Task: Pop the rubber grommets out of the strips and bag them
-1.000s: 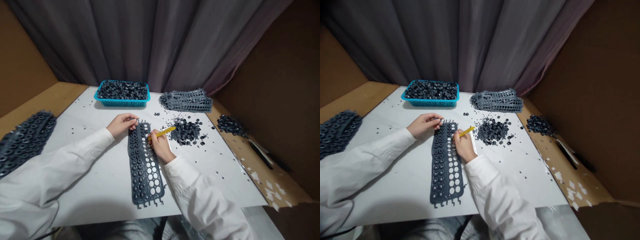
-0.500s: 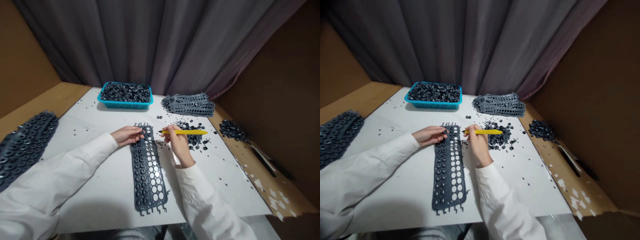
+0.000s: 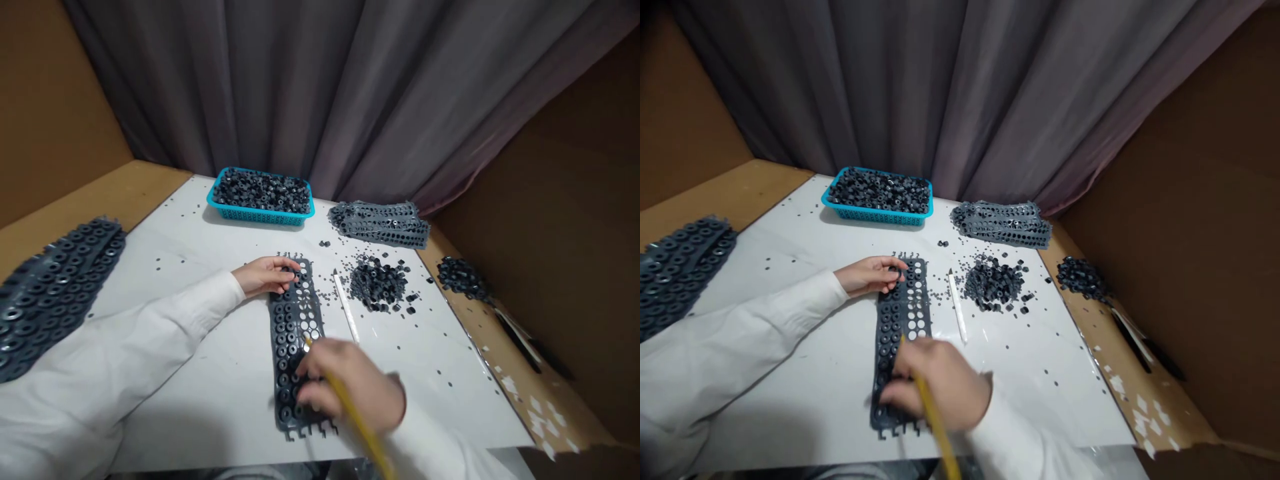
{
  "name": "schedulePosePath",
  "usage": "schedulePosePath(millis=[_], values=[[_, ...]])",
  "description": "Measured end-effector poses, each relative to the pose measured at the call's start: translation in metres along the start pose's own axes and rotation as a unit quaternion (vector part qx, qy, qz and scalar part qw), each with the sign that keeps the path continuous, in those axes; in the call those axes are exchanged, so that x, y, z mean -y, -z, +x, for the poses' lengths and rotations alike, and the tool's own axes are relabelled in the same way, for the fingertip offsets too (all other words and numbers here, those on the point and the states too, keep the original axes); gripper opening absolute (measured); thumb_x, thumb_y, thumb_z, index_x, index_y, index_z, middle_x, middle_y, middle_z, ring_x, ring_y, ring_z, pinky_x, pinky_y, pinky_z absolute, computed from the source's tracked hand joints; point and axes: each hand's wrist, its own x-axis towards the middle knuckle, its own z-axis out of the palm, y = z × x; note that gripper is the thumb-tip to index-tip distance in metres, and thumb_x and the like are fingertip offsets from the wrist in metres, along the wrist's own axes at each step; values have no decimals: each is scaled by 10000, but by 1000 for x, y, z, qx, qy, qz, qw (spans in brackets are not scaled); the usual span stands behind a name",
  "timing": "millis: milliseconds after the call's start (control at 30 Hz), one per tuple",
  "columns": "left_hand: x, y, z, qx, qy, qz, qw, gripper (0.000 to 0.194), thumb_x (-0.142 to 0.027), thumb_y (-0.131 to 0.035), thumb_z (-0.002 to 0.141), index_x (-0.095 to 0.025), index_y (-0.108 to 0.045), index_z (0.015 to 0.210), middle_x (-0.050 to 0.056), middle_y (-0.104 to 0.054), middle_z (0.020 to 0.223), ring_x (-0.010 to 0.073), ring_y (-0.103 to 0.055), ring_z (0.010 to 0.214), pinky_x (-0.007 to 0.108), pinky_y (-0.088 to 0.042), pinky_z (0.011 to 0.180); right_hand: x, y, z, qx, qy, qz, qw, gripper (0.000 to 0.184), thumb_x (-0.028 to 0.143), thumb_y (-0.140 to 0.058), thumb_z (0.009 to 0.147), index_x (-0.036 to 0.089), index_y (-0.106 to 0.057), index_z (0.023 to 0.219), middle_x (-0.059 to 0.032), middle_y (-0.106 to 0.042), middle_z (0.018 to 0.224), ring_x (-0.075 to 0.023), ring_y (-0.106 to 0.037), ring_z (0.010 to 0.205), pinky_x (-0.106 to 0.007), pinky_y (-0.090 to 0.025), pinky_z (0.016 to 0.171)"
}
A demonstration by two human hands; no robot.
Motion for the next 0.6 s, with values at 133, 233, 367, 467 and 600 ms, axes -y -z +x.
schedulePosePath(millis=[133,233,367,467,600], values=[[-3,1,2,-30,12,-68,997,143,-71,-550,703,-118,-600,828,23,-587,713,81,-565,588,160,-458,498,19,-29,-21,121,65,-181,974,172,251,-654,753,185,-519,837,-69,-635,818,-210,-549,732,-300,-398,614],[-6,3,3,-41,9,-92,995,112,-117,-453,735,-115,-565,735,36,-548,692,88,-550,580,164,-460,478,19,-36,-19,117,79,-182,973,118,108,-551,772,194,-479,810,-53,-614,784,-183,-528,720,-270,-366,604],[-10,5,4,-58,3,-88,994,148,-187,-462,790,-126,-514,665,19,-477,614,66,-444,473,137,-351,374,23,-34,-10,74,36,-87,993,174,76,-507,746,218,-414,785,-18,-582,747,-149,-517,691,-231,-363,600],[-9,3,4,-69,-7,-49,996,183,-208,-503,809,-117,-514,652,-8,-428,564,31,-330,404,116,-230,340,27,-37,-4,73,6,-19,997,213,102,-548,737,225,-386,801,0,-584,767,-132,-521,685,-213,-376,608],[-6,0,4,-75,-35,29,996,179,-233,-586,779,-88,-572,676,-16,-434,544,19,-300,400,121,-189,361,25,-46,-6,97,61,-70,991,278,210,-661,706,211,-407,821,-32,-577,802,-166,-503,743,-236,-372,607]])
